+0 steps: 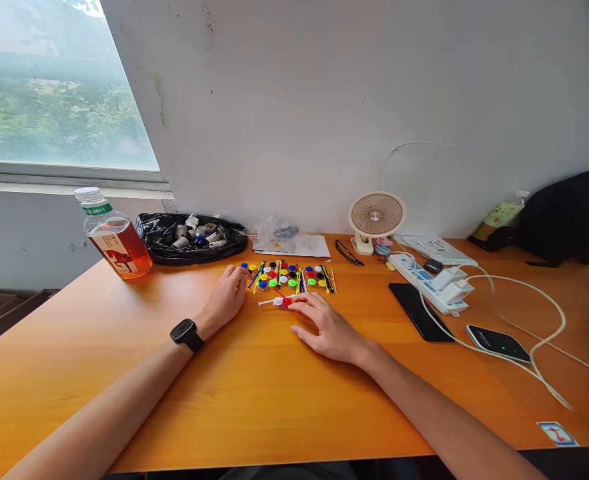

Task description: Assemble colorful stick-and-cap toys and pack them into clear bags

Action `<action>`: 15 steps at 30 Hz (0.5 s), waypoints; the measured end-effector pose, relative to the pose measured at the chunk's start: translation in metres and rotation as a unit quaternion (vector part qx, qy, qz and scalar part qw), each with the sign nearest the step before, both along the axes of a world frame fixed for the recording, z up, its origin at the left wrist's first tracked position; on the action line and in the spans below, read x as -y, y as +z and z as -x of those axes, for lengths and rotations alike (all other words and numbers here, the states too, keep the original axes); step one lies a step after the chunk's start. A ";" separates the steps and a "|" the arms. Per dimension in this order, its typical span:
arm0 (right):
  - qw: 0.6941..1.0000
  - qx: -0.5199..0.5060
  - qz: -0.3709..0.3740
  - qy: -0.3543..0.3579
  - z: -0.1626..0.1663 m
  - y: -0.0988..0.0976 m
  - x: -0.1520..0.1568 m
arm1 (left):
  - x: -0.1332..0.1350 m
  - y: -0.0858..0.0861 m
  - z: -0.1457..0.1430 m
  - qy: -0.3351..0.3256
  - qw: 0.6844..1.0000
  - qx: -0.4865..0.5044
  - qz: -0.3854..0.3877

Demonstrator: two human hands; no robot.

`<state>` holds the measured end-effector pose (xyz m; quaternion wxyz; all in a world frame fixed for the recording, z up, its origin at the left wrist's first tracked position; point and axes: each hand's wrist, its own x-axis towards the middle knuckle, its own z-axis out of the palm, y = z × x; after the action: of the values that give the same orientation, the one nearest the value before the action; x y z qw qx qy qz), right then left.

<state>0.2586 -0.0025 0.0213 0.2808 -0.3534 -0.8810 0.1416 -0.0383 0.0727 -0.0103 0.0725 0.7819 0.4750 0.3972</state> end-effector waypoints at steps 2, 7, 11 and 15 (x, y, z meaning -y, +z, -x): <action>1.000 0.002 0.000 0.000 0.000 0.000 0.000 | 0.001 -0.002 0.000 -0.024 1.000 -0.001 -0.002; 1.000 0.010 0.001 -0.003 0.001 0.001 0.001 | 0.001 -0.003 0.000 -0.020 0.998 -0.058 0.019; 1.000 0.014 0.002 -0.001 0.001 0.001 0.002 | 0.002 -0.004 -0.001 -0.009 0.995 -0.096 0.034; 1.000 0.015 0.004 0.001 0.000 -0.001 0.001 | 0.002 -0.006 -0.002 -0.011 0.994 -0.104 0.044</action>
<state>0.2581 -0.0035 0.0205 0.2657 -0.3556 -0.8852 0.1395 -0.0363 0.0703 -0.0161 0.0613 0.8204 0.4881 0.2915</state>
